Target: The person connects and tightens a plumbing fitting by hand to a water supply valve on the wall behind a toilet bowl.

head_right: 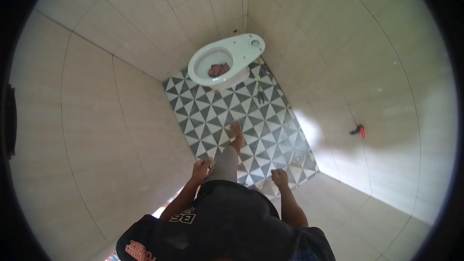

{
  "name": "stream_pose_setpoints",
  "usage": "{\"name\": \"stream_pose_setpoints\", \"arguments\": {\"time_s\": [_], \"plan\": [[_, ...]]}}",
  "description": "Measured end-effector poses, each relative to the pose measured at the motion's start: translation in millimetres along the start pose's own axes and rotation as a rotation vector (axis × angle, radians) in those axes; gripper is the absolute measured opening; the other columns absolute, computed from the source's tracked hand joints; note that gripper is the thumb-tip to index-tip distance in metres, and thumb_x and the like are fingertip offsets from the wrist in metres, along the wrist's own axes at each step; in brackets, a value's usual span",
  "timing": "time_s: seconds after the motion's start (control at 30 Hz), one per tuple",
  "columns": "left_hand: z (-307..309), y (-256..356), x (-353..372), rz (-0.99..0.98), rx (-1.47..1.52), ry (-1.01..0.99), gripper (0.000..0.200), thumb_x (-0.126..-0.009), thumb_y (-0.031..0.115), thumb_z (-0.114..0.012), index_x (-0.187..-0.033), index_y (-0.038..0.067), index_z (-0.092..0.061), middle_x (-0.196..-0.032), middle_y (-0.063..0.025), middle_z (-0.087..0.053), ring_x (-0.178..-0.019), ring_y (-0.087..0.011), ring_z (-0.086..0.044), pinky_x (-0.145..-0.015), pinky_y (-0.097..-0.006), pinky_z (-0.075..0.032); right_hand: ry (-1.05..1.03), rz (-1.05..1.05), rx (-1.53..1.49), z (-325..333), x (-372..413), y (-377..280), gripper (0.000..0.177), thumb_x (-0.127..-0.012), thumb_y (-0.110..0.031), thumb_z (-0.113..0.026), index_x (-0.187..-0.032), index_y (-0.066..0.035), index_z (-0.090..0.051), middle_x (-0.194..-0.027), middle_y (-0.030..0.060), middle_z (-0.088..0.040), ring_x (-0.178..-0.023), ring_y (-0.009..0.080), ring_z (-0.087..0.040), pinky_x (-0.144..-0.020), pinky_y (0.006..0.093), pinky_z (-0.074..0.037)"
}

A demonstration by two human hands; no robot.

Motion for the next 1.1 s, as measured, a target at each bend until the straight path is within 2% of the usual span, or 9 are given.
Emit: {"name": "stream_pose_setpoints", "arguments": {"time_s": [0.17, 0.3, 0.57, 0.67, 0.73, 0.77, 0.83, 1.03, 1.1], "plan": [[12, 97, -82, 0.051, -0.121, 0.039, 0.046, -0.089, 0.046, -0.073, -0.080, 0.002, -0.067, -0.067, -0.0024, -0.064, -0.057, -0.0102, -0.060, -0.053, -0.0295, -0.048, -0.109, -0.276, 0.006, -1, -53, -102, 0.033, -0.091, -0.032, -0.070, -0.098, 0.000, -0.066, -0.075, 0.0071, -0.067, -0.061, 0.0136, -0.062, -0.052, 0.0283, -0.048], [15, 252, -201, -0.112, 0.048, 0.025, 0.044, -0.093, 0.047, -0.069, -0.081, 0.004, -0.065, -0.064, -0.0009, -0.059, -0.055, -0.0101, -0.057, -0.050, -0.0280, -0.044, -0.034, 0.032, 0.115, 26, -199, -268, 0.031, -0.093, -0.029, -0.065, -0.103, 0.000, -0.068, -0.077, 0.0062, -0.068, -0.062, 0.0133, -0.062, -0.054, 0.0278, -0.049], [46, 351, -374, -0.152, -0.174, 0.265, 0.043, -0.095, 0.045, -0.069, -0.081, 0.004, -0.065, -0.062, -0.0029, -0.057, -0.055, -0.0087, -0.054, -0.050, -0.0285, -0.043, -0.105, 0.170, 0.006, 6, -424, -458, 0.023, -0.096, -0.026, -0.060, -0.099, -0.004, -0.068, -0.080, 0.0048, -0.068, -0.068, 0.0118, -0.063, -0.058, 0.0295, -0.050], [24, 408, -471, -0.202, -0.151, 0.304, 0.044, -0.096, 0.043, -0.067, -0.079, 0.002, -0.063, -0.064, -0.0043, -0.061, -0.060, -0.0131, -0.057, -0.056, -0.0344, -0.046, -0.192, 0.534, 0.225, -34, -585, -521, 0.032, -0.098, -0.029, -0.055, -0.086, -0.003, -0.068, -0.074, 0.0086, -0.068, -0.070, 0.0180, -0.066, -0.063, 0.0352, -0.051], [7, 420, -549, -0.115, -0.139, 0.203, 0.045, -0.095, 0.043, -0.069, -0.081, 0.000, -0.062, -0.067, -0.0063, -0.062, -0.068, -0.0177, -0.061, -0.064, -0.0403, -0.048, 0.037, 0.616, 0.293, -59, -668, -593, 0.035, -0.098, -0.034, -0.054, -0.092, -0.002, -0.068, -0.082, 0.0213, -0.068, -0.080, 0.0381, -0.069, -0.074, 0.0456, -0.052], [5, 402, -618, -0.410, -0.466, 0.286, 0.045, -0.095, 0.041, -0.070, -0.081, 0.000, -0.060, -0.067, -0.0078, -0.060, -0.067, -0.0160, -0.059, -0.063, -0.0383, -0.047, 0.143, 0.643, 0.325, -70, -712, -621, 0.034, -0.099, -0.033, -0.054, -0.094, -0.002, -0.068, -0.086, 0.0226, -0.068, -0.084, 0.0415, -0.068, -0.074, 0.0470, -0.051], [-25, 441, -693, -0.455, -0.305, 0.231, 0.045, -0.095, 0.041, -0.068, -0.080, -0.001, -0.060, -0.068, -0.0092, -0.059, -0.066, -0.0162, -0.054, -0.062, -0.0362, -0.045, 0.208, 0.778, 0.319, -95, -789, -667, 0.033, -0.097, -0.035, -0.062, -0.099, -0.002, -0.067, -0.089, 0.0196, -0.068, -0.083, 0.0362, -0.067, -0.074, 0.0452, -0.051], [-106, 519, -839, -0.735, -0.276, 0.086, 0.049, -0.100, 0.046, -0.060, -0.080, 0.002, -0.058, -0.070, -0.0038, -0.055, -0.066, -0.0127, -0.048, -0.059, -0.0328, -0.041, -0.262, 0.874, 0.457, -148, -952, -680, 0.030, -0.098, -0.032, -0.067, -0.109, -0.004, -0.067, -0.093, 0.0098, -0.070, -0.081, 0.0204, -0.065, -0.077, 0.0348, -0.052], [-128, 529, -882, -0.684, -0.287, -0.052, 0.051, -0.102, 0.050, -0.053, -0.081, 0.004, -0.057, -0.071, -0.0033, -0.056, -0.064, -0.0125, -0.050, -0.057, -0.0310, -0.042, -0.480, 0.444, 0.232, -141, -971, -656, 0.029, -0.099, -0.030, -0.066, -0.117, -0.007, -0.065, -0.096, 0.0053, -0.070, -0.083, 0.0133, -0.065, -0.079, 0.0296, -0.054]]}}
Point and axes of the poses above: each hand's wrist, its own x-axis away from the middle knuckle, its own z-axis out of the back of the hand, y = z × x, the point moved 5 cm from there along -x, towards the middle knuckle
